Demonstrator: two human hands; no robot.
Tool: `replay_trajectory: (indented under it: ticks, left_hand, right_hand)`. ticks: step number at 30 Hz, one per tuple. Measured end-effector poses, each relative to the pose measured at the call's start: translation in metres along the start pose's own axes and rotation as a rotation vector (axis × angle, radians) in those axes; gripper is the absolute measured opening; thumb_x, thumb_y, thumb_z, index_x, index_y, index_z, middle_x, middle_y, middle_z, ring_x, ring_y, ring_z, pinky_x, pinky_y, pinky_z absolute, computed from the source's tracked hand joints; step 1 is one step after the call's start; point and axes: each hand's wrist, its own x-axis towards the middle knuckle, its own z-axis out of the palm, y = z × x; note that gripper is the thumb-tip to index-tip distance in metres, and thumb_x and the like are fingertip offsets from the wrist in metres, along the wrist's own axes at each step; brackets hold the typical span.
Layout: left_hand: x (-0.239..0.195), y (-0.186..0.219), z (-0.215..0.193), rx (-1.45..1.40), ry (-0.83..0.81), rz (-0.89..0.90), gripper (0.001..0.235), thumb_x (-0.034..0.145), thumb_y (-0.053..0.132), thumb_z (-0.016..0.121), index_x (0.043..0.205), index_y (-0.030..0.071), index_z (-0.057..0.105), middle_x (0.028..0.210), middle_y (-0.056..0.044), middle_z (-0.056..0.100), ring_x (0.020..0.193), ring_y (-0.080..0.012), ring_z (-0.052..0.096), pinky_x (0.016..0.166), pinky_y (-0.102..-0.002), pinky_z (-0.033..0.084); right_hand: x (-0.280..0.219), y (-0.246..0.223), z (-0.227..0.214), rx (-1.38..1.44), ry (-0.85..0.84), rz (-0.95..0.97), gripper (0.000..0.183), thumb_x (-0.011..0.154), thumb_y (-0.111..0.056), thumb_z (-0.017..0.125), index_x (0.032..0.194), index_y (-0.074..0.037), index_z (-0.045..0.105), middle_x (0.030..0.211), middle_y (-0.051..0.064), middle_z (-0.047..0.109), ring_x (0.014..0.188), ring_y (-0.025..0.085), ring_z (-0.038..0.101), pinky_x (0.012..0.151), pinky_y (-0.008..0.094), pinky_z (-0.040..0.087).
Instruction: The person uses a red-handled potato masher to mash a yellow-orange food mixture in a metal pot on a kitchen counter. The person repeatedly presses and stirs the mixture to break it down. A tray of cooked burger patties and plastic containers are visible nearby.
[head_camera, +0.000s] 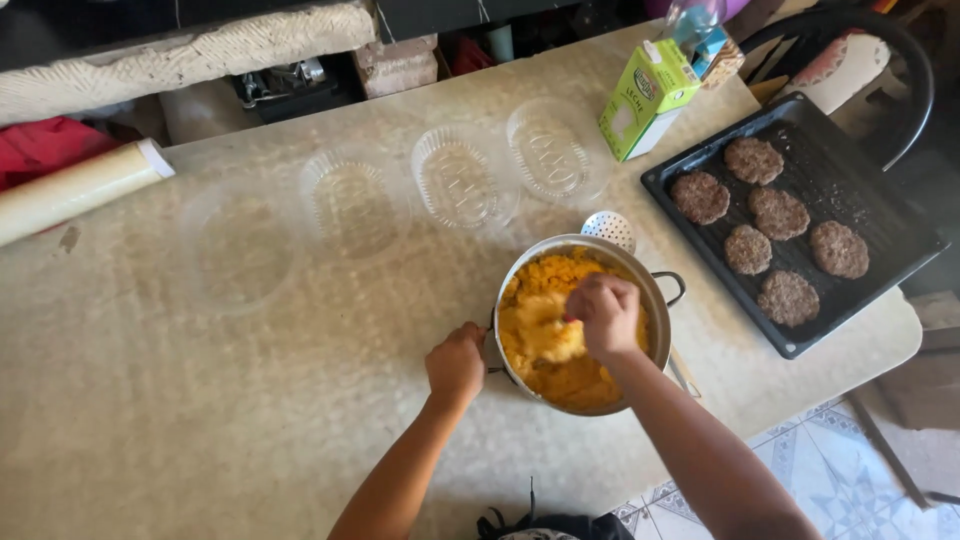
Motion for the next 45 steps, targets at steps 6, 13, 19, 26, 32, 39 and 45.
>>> replay_trajectory:
  ticks: [6,13,19,26,32,39,45]
  left_hand:
    - [-0.002,0.008,-0.011,-0.056,-0.036,-0.123,0.042,0.102,0.039,0.031,0.083,0.012,0.058,0.067,-0.007,0.06,0.07,-0.032,0.069,0.068,-0.045,0.055]
    - [-0.012,0.01,0.001,-0.021,-0.078,-0.172,0.04,0.102,0.039,0.03,0.084,0.015,0.057,0.068,-0.003,0.06,0.07,-0.0275,0.069,0.068,-0.041,0.055]
    - [-0.015,-0.011,0.041,-0.061,0.075,-0.188,0.029,0.095,0.04,0.039,0.083,0.019,0.056,0.068,0.001,0.063,0.059,-0.0255,0.061,0.048,-0.04,0.043]
    - [-0.011,-0.018,0.042,0.018,0.131,-0.155,0.026,0.094,0.04,0.04,0.087,0.021,0.056,0.073,-0.001,0.063,0.061,-0.0297,0.063,0.047,-0.045,0.044]
    - [-0.015,-0.01,0.032,-0.055,0.004,-0.229,0.031,0.096,0.039,0.039,0.082,0.02,0.058,0.071,0.001,0.064,0.061,-0.0253,0.063,0.047,-0.039,0.043]
    - [-0.014,-0.003,0.016,-0.086,-0.1,-0.339,0.031,0.096,0.044,0.034,0.091,0.026,0.06,0.083,0.006,0.066,0.071,-0.0218,0.064,0.056,-0.036,0.045]
    - [-0.012,0.003,0.009,-0.103,-0.159,-0.365,0.03,0.093,0.042,0.034,0.099,0.031,0.061,0.095,0.003,0.068,0.085,-0.0273,0.066,0.07,-0.039,0.049]
  right_hand:
    - [-0.017,0.103,-0.019,-0.165,-0.307,0.045,0.029,0.078,-0.006,0.053,0.049,-0.005,0.054,0.039,0.007,0.043,0.036,0.014,0.04,0.037,0.028,0.034]
    - [0.012,-0.005,-0.026,-0.005,0.076,0.094,0.038,0.081,-0.002,0.05,0.046,-0.007,0.038,0.038,0.009,0.033,0.033,0.019,0.036,0.039,0.028,0.028]
    - [0.012,0.04,-0.002,-0.171,-0.107,0.139,0.025,0.074,-0.009,0.039,0.05,-0.008,0.045,0.049,0.005,0.048,0.044,0.014,0.045,0.04,0.029,0.039]
    - [0.017,-0.019,-0.021,-0.296,-0.15,0.285,0.03,0.075,-0.006,0.039,0.044,-0.008,0.04,0.042,0.007,0.041,0.035,0.016,0.037,0.032,0.034,0.034]
    - [0.05,0.078,0.007,-0.077,-0.061,0.274,0.026,0.071,0.0,0.035,0.05,-0.016,0.036,0.046,0.001,0.038,0.04,0.011,0.029,0.032,0.029,0.024]
    - [0.001,0.005,-0.004,-0.224,-0.296,0.248,0.021,0.068,-0.003,0.036,0.048,-0.012,0.035,0.048,0.003,0.038,0.045,0.013,0.033,0.042,0.029,0.028]
    - [0.026,0.033,0.006,-0.025,-0.167,0.057,0.03,0.075,0.0,0.04,0.046,-0.007,0.043,0.041,0.005,0.038,0.036,0.015,0.037,0.034,0.031,0.035]
